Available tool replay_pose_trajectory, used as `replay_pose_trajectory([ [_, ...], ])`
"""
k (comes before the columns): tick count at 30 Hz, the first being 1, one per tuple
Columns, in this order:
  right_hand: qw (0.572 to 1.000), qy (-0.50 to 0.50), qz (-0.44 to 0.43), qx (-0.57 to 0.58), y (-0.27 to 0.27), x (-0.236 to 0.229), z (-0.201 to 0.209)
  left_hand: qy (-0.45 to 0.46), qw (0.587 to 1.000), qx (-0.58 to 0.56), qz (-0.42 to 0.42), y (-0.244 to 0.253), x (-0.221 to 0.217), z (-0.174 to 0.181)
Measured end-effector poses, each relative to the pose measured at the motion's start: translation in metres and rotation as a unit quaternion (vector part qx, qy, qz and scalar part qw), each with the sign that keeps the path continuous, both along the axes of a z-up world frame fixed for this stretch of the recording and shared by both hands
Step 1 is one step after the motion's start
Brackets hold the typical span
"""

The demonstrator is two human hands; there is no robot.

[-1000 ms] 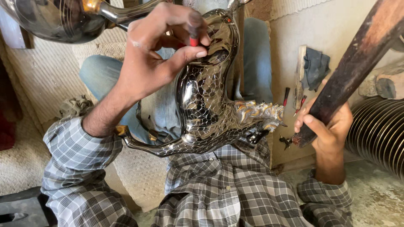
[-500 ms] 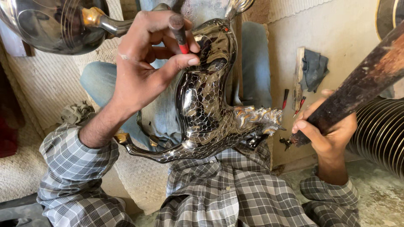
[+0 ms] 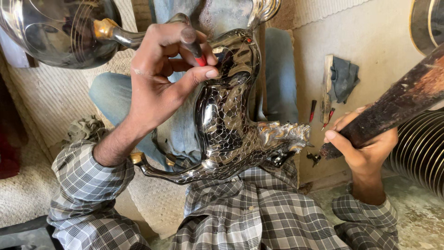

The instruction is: The person engraves a silver-colored metal object shaped like a horse using a red-handled chisel and a wooden mallet. They repeatedly strike the chisel to create a patterned texture on the object's surface, occasionally repositioning the object on their lap.

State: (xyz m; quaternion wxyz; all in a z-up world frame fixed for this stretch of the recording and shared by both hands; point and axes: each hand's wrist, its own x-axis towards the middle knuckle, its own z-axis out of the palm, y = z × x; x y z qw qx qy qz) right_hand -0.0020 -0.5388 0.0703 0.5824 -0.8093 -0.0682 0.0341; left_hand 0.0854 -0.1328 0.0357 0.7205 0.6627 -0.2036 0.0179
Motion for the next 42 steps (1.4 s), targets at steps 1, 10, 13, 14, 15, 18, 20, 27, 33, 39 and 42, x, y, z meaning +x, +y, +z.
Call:
replay_pose_trajectory([
  [1,1.0,0.0,0.001,-0.004,0.002,0.001,0.001,-0.004,1.0,0.0,-0.001,0.0,0.001,0.001],
  [10,1.0,0.017,-0.021,0.009,0.009,0.002,0.001,-0.015,0.999,0.045,-0.006,-0.008,0.007,0.011],
  [13,1.0,0.008,-0.022,-0.017,0.004,-0.001,0.002,-0.07,0.997,0.038,-0.018,-0.007,0.011,0.006],
  [14,0.999,0.005,-0.024,-0.023,0.003,-0.003,0.001,-0.109,0.992,0.049,-0.027,-0.007,0.015,0.002],
  [15,0.999,0.004,-0.031,-0.024,0.001,-0.004,0.001,-0.147,0.987,0.06,-0.036,-0.007,0.017,-0.001],
  [18,0.997,-0.019,-0.042,-0.063,-0.003,-0.008,-0.003,-0.211,0.968,0.127,-0.041,0.0,0.018,-0.008],
  [20,0.996,-0.04,-0.038,-0.076,-0.007,-0.011,-0.007,-0.229,0.955,0.176,-0.064,0.0,0.023,-0.012],
  [27,0.998,-0.062,0.003,-0.029,-0.027,-0.018,-0.022,-0.254,0.941,0.197,-0.103,0.003,0.038,-0.006],
  [33,0.996,-0.079,0.023,-0.038,-0.037,-0.02,-0.031,-0.176,0.973,0.116,-0.095,-0.005,0.032,0.01],
  [39,0.998,-0.046,-0.011,-0.036,-0.038,-0.023,-0.031,-0.159,0.978,0.098,-0.093,-0.015,0.032,0.024],
  [42,0.997,-0.051,-0.023,-0.046,-0.033,-0.022,-0.03,-0.132,0.983,0.083,-0.097,-0.026,0.033,0.026],
])
